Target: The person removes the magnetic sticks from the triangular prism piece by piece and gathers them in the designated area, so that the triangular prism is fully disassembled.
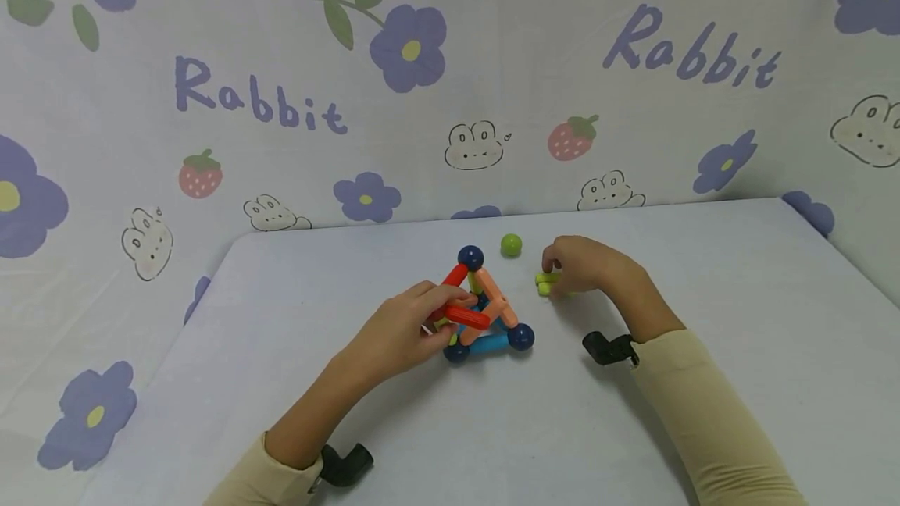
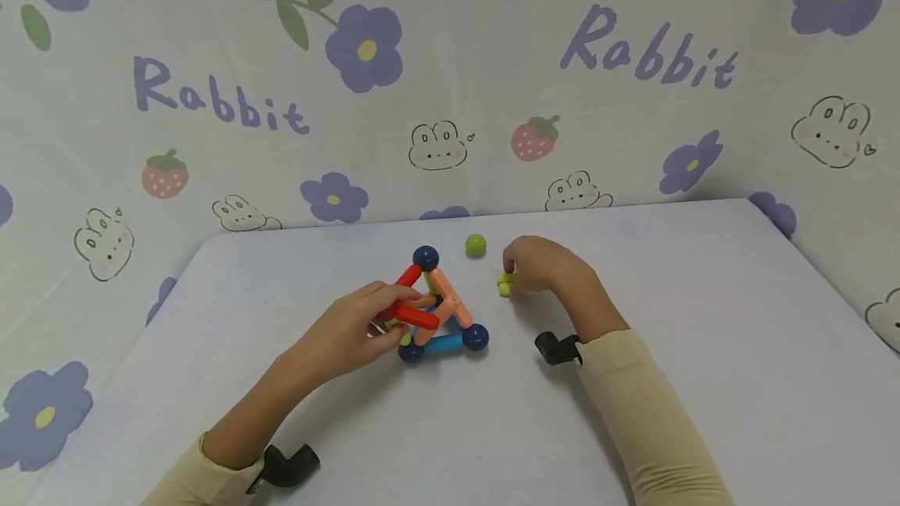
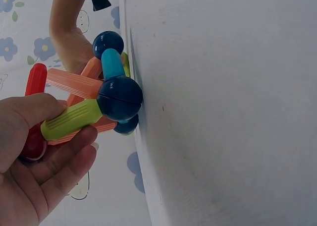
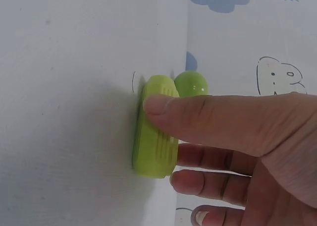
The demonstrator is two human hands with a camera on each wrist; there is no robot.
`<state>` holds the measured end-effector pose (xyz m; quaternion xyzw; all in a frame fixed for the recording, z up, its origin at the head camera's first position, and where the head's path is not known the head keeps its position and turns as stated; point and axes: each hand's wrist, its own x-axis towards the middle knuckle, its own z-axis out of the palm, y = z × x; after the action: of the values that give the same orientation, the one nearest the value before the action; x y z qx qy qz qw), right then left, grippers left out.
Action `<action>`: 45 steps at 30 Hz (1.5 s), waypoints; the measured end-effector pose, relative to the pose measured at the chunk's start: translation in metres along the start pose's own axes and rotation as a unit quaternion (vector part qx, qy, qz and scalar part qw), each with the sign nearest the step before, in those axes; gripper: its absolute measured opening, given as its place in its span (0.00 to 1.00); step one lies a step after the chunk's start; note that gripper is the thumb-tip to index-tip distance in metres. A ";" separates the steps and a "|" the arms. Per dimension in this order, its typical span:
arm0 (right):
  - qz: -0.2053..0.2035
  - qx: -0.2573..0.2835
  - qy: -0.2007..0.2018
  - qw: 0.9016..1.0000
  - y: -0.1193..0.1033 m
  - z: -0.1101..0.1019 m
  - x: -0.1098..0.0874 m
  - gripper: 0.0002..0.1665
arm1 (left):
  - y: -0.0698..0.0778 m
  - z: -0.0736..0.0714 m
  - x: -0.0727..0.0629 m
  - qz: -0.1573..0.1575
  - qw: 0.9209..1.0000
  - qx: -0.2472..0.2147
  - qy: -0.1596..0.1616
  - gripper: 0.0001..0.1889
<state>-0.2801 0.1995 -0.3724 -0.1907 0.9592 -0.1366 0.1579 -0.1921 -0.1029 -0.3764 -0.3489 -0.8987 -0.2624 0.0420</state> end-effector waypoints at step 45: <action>-0.183 0.052 -0.238 0.952 -0.097 0.007 -0.037 0.16 | 0.006 0.007 -0.001 -0.057 0.997 -0.046 -0.036 0.45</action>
<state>-0.2134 0.1266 -0.3385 -0.3818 0.8338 -0.1637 0.3635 -0.1871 -0.0963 -0.3795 -0.3082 -0.9049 -0.2927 -0.0212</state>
